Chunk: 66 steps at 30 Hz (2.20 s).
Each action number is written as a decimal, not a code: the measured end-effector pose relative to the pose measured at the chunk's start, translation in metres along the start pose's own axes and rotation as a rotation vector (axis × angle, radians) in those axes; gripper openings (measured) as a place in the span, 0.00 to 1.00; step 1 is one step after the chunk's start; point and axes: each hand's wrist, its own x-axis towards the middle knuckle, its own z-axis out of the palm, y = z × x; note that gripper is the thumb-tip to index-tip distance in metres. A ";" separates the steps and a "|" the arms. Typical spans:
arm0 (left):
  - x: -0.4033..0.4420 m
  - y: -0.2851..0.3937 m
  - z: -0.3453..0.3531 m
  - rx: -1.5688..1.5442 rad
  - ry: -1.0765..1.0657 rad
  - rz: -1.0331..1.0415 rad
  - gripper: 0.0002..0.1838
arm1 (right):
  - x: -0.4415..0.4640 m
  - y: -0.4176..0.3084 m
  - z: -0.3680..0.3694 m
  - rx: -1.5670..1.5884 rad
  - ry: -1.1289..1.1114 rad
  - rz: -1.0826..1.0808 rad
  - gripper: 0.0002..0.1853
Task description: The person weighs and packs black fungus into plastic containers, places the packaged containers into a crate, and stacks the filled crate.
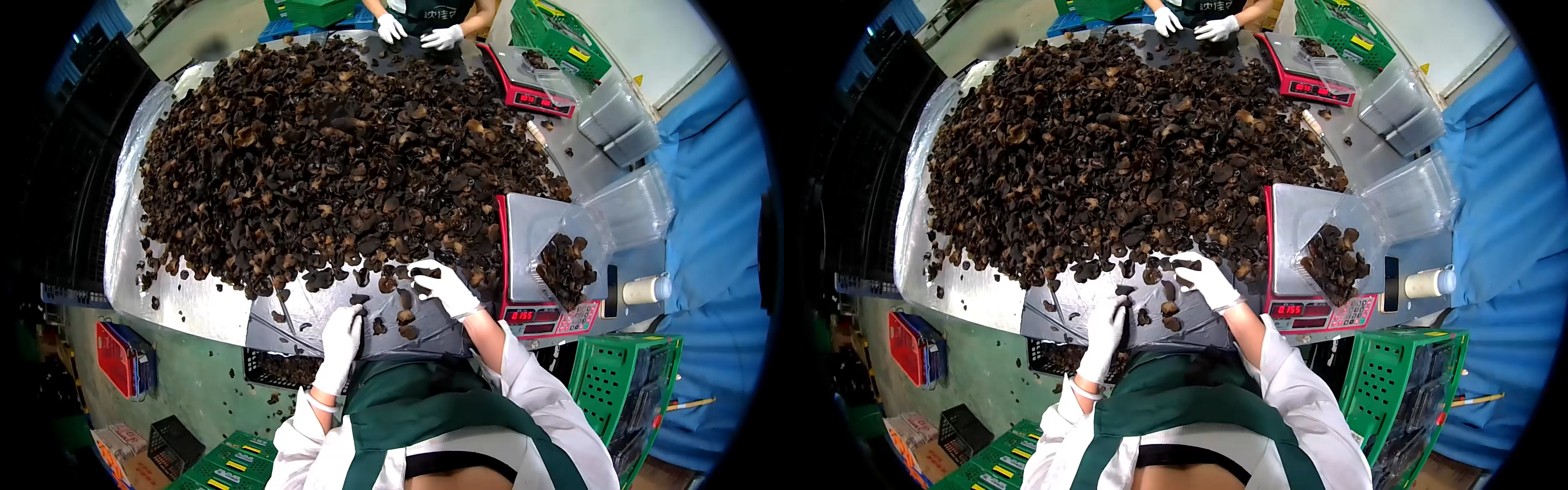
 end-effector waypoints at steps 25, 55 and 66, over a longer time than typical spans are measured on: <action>0.040 0.019 0.013 -0.287 -0.047 0.069 0.08 | -0.174 -0.135 -0.116 -1.239 0.943 -0.602 0.24; 0.108 0.233 0.107 -0.986 -0.656 -0.241 0.17 | -0.245 -0.073 -0.160 -0.951 1.200 -0.498 0.17; 0.076 0.233 0.100 -1.112 -0.744 -0.197 0.07 | -0.239 -0.023 -0.172 0.056 0.638 -0.329 0.06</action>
